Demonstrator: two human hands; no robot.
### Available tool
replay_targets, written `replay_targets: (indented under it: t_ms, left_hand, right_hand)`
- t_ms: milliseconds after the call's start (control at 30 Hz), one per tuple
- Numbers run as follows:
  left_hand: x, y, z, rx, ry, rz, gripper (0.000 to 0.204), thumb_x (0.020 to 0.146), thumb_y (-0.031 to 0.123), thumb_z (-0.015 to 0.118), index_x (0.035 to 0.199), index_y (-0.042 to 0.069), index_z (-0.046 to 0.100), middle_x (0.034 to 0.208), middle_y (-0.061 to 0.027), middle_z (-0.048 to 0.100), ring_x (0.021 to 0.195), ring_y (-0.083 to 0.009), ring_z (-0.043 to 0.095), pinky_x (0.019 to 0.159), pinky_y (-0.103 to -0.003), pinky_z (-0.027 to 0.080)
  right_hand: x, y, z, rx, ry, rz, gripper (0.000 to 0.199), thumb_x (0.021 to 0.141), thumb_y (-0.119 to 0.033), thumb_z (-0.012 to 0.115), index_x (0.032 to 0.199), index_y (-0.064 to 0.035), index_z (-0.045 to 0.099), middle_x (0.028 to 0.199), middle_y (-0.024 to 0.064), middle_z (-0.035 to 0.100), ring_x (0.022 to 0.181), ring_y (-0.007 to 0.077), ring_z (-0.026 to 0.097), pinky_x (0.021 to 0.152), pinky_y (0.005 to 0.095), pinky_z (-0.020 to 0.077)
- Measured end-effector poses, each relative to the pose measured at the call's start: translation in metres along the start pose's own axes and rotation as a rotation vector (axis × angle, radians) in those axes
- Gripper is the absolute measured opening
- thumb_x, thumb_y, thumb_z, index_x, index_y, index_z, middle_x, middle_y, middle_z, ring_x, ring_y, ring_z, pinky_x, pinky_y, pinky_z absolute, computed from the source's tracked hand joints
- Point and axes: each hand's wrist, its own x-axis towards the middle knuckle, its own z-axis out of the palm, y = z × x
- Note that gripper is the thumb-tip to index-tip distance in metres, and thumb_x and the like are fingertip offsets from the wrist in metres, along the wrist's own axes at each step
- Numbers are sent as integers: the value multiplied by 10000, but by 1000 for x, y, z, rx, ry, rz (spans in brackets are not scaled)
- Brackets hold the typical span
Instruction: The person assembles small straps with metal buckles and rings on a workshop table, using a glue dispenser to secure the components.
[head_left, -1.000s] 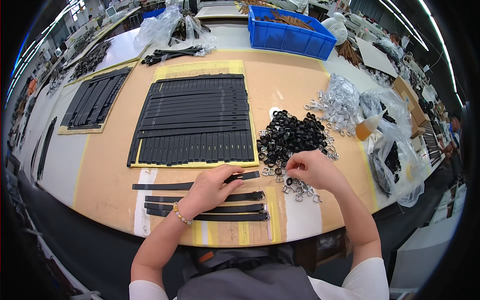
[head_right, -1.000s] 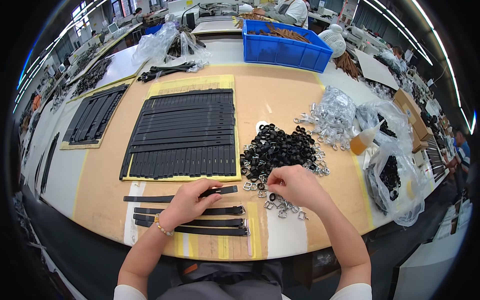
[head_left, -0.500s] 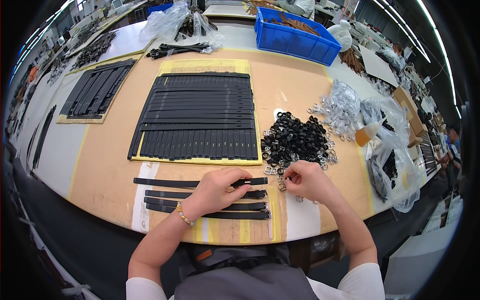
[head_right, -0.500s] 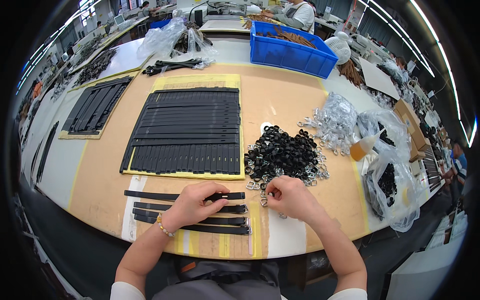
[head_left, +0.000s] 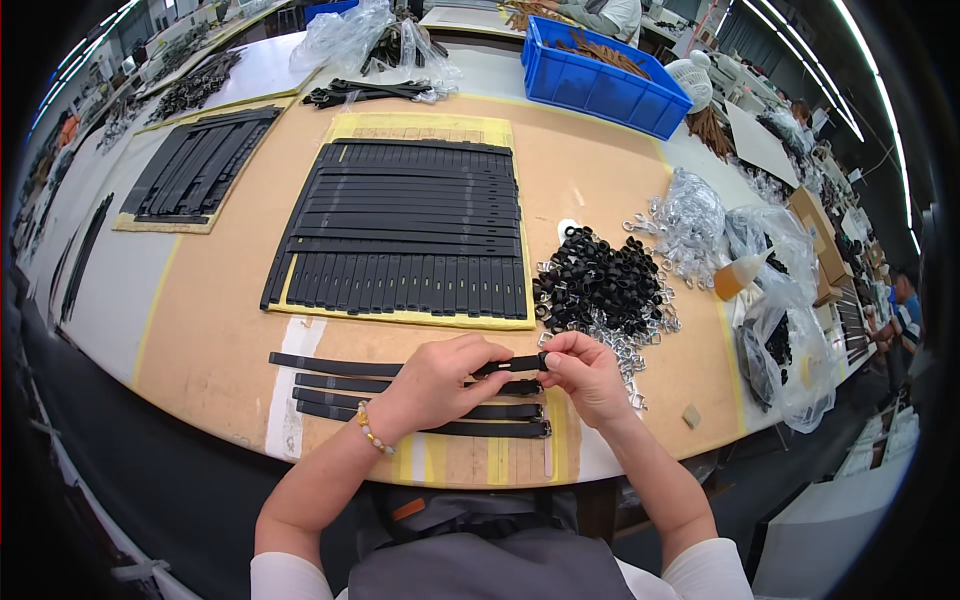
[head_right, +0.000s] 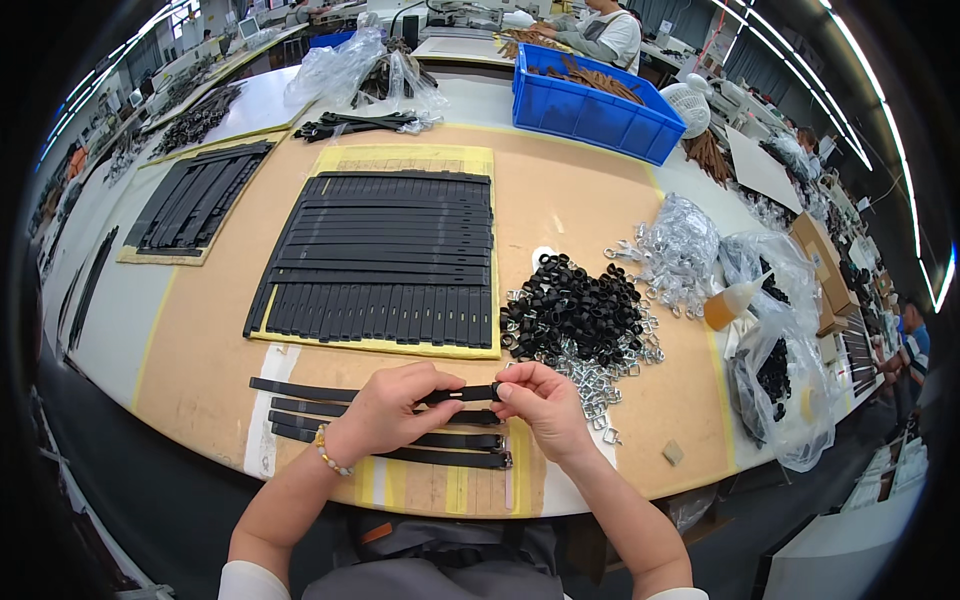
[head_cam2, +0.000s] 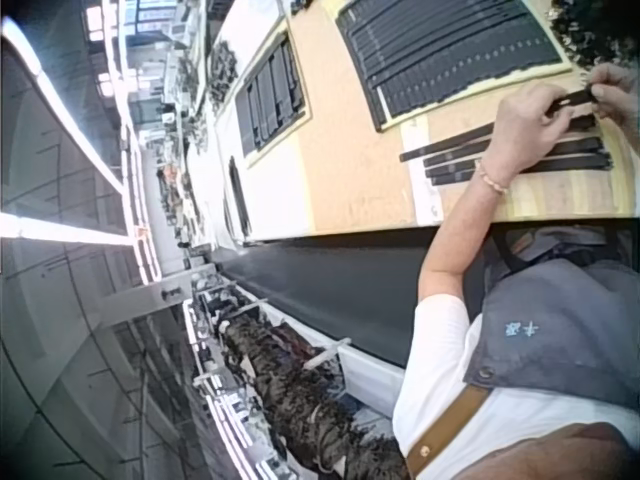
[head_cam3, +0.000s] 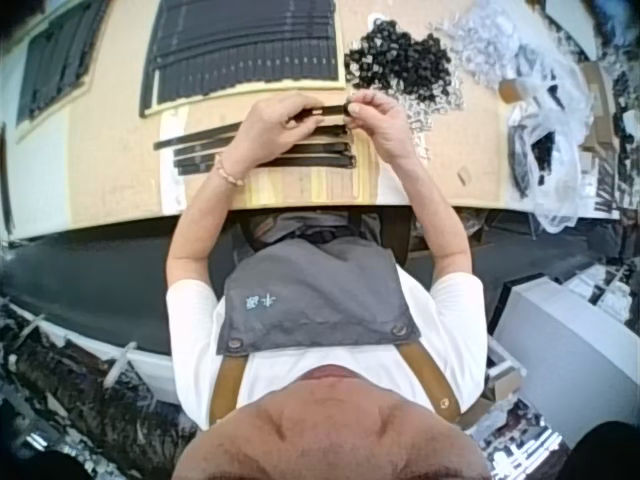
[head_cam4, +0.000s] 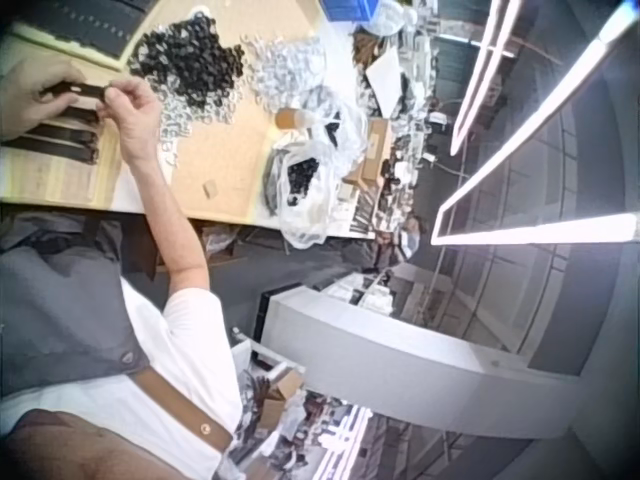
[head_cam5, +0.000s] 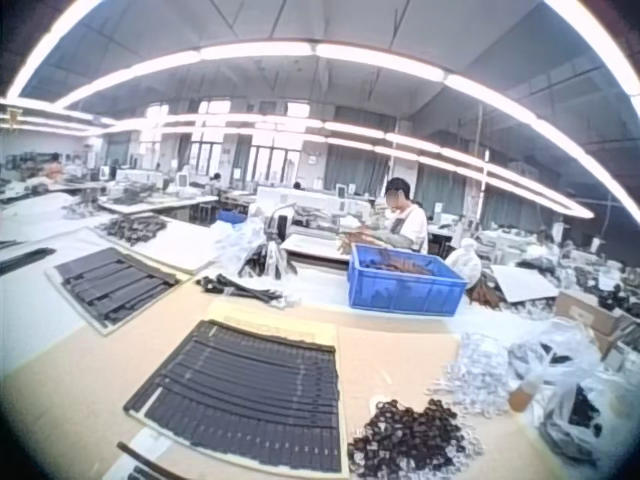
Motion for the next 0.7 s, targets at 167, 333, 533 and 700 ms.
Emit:
replay_targets:
  t_ms: [167, 333, 533, 700]
  left_hand:
    - [-4, 0, 9, -70, -26, 45, 254, 863, 126, 794, 1080, 25, 708, 898, -106, 712, 751, -218, 694, 629, -303, 549]
    - [1, 0, 1, -46, -7, -45, 267, 871, 132, 795, 1092, 16, 702, 930, -108, 726, 758, -203, 701, 641, -295, 558]
    - [0, 0, -1, -82, -8, -130, 216, 866, 117, 772, 1021, 1, 676, 819, -90, 686, 690, -156, 670, 601, -271, 533]
    - [-1, -1, -2, -87, -14, -155, 223, 863, 146, 761, 1008, 9, 662, 777, -75, 656, 651, -156, 635, 596, -280, 515]
  right_hand:
    - [-7, 1, 37, -82, -70, -59, 196, 959, -65, 701, 1137, 0, 648, 967, 39, 699, 886, 88, 681, 767, 239, 581]
    - [18, -39, -7, -474, 82, -231, 146, 976, -101, 693, 1042, 28, 704, 940, 36, 723, 828, 78, 650, 741, 244, 543]
    - [18, -51, 6, -1338, 59, -166, 148, 888, -170, 751, 986, -58, 741, 877, 48, 705, 781, 175, 683, 733, 324, 548]
    - [24, -43, 4, -1439, -47, -189, 136, 875, -189, 738, 951, -79, 712, 874, 53, 684, 824, 215, 690, 740, 359, 541]
